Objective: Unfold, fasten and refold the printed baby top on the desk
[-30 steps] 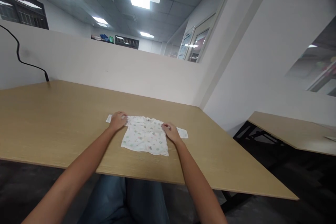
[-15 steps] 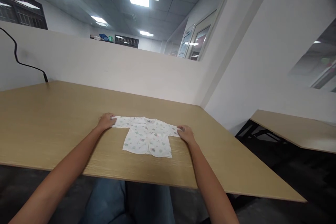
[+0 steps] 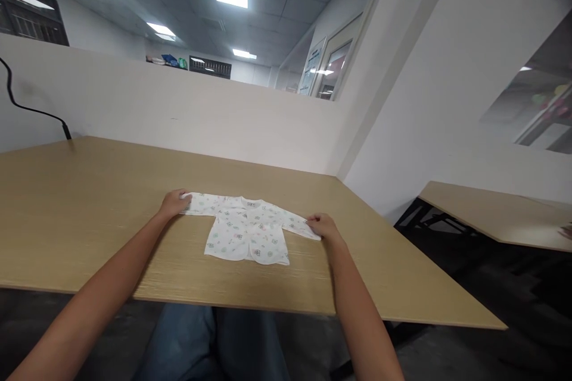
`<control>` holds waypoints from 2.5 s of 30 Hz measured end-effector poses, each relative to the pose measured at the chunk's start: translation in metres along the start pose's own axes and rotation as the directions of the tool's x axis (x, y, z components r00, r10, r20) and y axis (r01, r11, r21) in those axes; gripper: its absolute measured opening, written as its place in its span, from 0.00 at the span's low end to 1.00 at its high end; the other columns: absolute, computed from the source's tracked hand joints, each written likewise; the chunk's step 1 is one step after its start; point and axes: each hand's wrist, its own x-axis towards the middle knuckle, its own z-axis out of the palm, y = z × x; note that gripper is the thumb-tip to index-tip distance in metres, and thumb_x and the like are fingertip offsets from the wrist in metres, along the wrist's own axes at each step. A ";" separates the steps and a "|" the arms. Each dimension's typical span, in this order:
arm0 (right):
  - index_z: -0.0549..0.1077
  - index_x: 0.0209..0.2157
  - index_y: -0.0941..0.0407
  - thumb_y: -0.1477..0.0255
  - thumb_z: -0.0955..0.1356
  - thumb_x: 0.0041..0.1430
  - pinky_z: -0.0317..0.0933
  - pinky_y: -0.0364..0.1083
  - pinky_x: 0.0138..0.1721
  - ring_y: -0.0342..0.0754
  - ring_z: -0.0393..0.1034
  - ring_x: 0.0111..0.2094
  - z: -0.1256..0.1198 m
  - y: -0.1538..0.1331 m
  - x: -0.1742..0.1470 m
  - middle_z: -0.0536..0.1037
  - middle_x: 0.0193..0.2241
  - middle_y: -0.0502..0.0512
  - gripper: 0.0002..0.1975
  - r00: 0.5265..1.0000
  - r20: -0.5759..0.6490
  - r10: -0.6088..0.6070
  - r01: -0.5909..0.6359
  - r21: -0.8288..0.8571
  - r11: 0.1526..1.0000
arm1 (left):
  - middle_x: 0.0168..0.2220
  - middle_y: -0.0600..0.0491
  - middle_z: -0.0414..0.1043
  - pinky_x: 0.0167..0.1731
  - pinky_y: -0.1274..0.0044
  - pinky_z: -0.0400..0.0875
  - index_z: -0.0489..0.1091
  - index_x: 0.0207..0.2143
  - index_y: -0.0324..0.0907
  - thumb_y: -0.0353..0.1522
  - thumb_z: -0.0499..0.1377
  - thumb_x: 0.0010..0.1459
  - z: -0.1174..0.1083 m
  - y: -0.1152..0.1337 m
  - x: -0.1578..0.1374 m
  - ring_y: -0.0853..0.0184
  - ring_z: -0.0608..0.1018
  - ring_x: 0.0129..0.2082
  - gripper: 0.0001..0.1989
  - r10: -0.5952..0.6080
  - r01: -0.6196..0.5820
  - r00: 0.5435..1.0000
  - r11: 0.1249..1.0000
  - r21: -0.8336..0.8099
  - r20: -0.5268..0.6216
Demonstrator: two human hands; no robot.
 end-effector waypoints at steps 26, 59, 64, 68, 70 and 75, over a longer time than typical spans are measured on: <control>0.79 0.41 0.61 0.54 0.69 0.49 0.61 0.44 0.33 0.47 0.68 0.32 -0.059 -0.066 0.037 0.79 0.33 0.57 0.26 0.832 -0.552 -0.052 0.296 0.364 0.883 | 0.36 0.51 0.79 0.33 0.78 0.67 0.78 0.41 0.39 0.48 0.62 0.47 -0.057 0.078 0.065 0.66 0.76 0.33 0.26 -0.070 -0.064 0.976 0.815 -0.577 -0.208; 0.74 0.29 0.55 0.42 0.63 0.51 0.69 0.48 0.33 0.54 0.77 0.36 -0.024 0.004 0.001 0.81 0.32 0.61 0.28 0.982 -0.180 0.050 0.054 0.529 0.847 | 0.43 0.41 0.80 0.50 0.61 0.74 0.79 0.30 0.42 0.53 0.66 0.47 -0.065 -0.022 0.005 0.48 0.78 0.50 0.22 0.061 0.305 0.912 0.561 -0.770 0.406; 0.78 0.29 0.57 0.51 0.69 0.46 0.65 0.45 0.32 0.51 0.74 0.33 -0.020 0.011 0.000 0.81 0.30 0.57 0.22 0.990 -0.132 0.046 0.001 0.341 0.940 | 0.38 0.44 0.81 0.34 0.72 0.72 0.80 0.33 0.41 0.51 0.69 0.43 -0.059 -0.012 0.003 0.56 0.79 0.37 0.24 0.020 0.186 0.923 0.853 -0.488 0.385; 0.80 0.27 0.58 0.55 0.72 0.43 0.61 0.44 0.29 0.50 0.72 0.30 -0.022 0.008 -0.006 0.81 0.27 0.54 0.19 1.000 -0.001 0.016 -0.015 0.253 0.967 | 0.29 0.51 0.78 0.28 0.78 0.66 0.79 0.28 0.42 0.48 0.73 0.35 -0.057 0.000 -0.001 0.63 0.76 0.30 0.22 0.155 0.021 0.851 0.945 -0.328 0.501; 0.81 0.28 0.58 0.58 0.75 0.39 0.61 0.44 0.29 0.49 0.72 0.29 -0.025 0.007 -0.010 0.81 0.27 0.54 0.18 0.997 0.074 -0.008 -0.010 0.242 0.970 | 0.25 0.54 0.74 0.25 0.79 0.64 0.78 0.25 0.42 0.47 0.74 0.31 -0.056 0.002 0.001 0.65 0.74 0.27 0.22 0.173 -0.003 0.830 0.952 -0.306 0.530; 0.81 0.30 0.59 0.65 0.78 0.31 0.63 0.45 0.31 0.50 0.72 0.29 -0.036 0.007 -0.014 0.82 0.29 0.56 0.20 0.960 0.279 -0.033 -0.043 0.262 0.964 | 0.22 0.56 0.69 0.23 0.79 0.62 0.74 0.22 0.42 0.47 0.73 0.32 -0.054 -0.001 0.003 0.68 0.70 0.24 0.21 0.165 0.005 0.837 0.951 -0.308 0.522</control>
